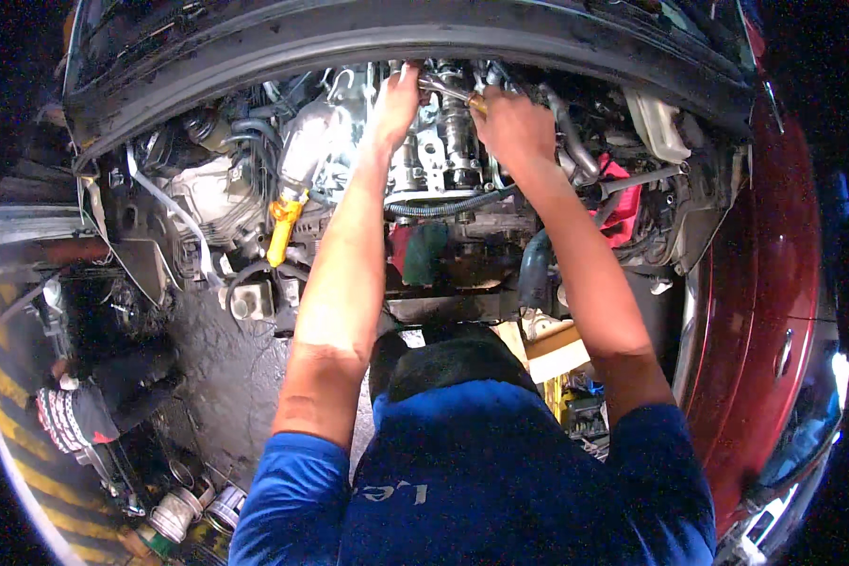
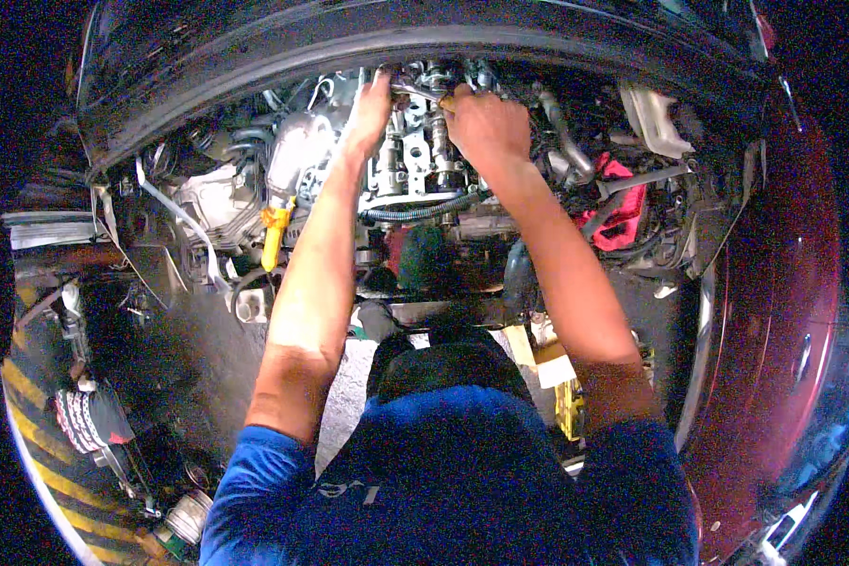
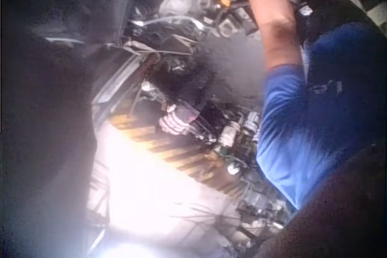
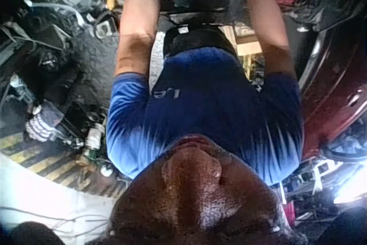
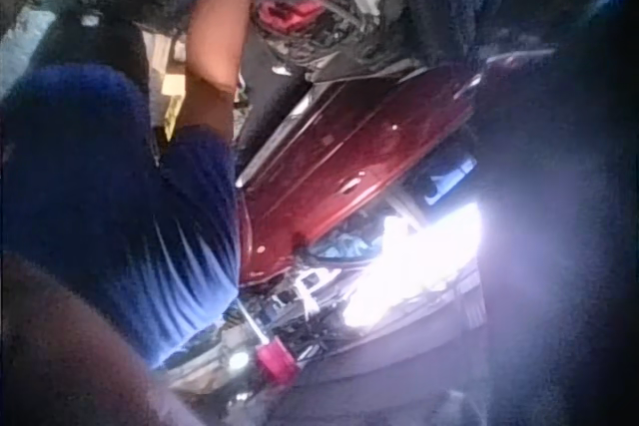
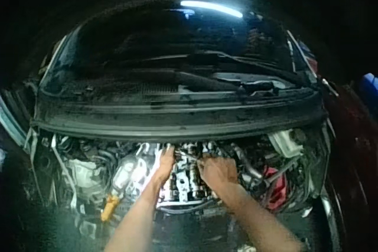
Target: The person uses a ratchet and socket to loosen and remove bolts from the engine block, occasionally moving a work light to illuminate the area.
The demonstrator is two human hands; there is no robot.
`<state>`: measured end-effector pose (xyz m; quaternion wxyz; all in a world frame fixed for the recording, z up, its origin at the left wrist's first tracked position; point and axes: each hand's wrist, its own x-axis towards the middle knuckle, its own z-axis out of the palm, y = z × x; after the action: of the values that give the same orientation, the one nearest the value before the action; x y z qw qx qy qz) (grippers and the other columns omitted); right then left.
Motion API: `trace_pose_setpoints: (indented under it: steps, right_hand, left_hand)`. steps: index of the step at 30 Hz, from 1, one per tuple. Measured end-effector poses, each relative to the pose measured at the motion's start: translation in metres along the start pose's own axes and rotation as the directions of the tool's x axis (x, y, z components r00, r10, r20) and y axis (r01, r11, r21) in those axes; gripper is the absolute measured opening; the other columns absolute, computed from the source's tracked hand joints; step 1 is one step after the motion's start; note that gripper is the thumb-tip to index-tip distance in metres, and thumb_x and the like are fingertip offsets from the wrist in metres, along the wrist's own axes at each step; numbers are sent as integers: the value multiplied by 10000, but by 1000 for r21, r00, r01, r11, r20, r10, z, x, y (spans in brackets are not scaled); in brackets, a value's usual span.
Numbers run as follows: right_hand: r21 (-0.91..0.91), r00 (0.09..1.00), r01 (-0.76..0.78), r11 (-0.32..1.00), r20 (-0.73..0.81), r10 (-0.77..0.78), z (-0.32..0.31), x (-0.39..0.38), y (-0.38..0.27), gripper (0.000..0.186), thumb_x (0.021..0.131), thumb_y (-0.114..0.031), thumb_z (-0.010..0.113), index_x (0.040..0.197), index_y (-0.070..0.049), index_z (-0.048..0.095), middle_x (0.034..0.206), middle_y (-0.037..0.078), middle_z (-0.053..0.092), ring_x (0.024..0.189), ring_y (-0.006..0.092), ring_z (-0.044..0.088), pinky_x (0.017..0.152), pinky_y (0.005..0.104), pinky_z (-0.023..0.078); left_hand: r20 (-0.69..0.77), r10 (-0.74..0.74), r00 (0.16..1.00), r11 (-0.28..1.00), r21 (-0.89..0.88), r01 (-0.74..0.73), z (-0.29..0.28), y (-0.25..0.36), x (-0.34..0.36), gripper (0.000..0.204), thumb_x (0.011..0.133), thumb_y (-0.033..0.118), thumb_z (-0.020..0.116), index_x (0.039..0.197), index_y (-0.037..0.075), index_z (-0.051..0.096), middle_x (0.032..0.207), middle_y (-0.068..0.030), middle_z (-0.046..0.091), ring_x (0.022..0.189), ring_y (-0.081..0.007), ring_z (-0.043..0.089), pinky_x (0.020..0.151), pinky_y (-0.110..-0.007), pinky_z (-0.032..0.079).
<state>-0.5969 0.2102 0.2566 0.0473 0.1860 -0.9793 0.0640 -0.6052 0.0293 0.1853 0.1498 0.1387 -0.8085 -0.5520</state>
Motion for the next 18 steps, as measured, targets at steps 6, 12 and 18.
trace_pose_setpoints:
  steps: [6,12,18]
  right_hand:
    - [-68,929,338,938,-132,-345,7,18,17,275,845,-323,632,895,-52,625,734,191,669,682,345,674,624,445,557]
    - [101,901,430,897,26,-434,11,72,51,342,857,-398,604,1004,-93,658,830,169,690,810,380,665,743,475,537]
    - [33,947,299,954,-136,-292,34,120,62,481,861,-449,591,1210,-117,598,1286,154,562,1199,348,510,1020,446,392]
  left_hand:
    - [57,-177,983,893,-409,185,-2,8,-10,590,937,553,457,893,-15,613,786,-75,594,755,-164,492,758,-318,395]
    - [42,-190,981,936,-293,194,-2,7,-10,635,948,569,421,1044,-32,603,868,-76,625,826,-175,518,802,-334,401]
    - [87,-69,994,952,-291,91,3,10,-7,586,935,546,446,863,-7,627,788,-72,616,760,-173,505,757,-333,391]
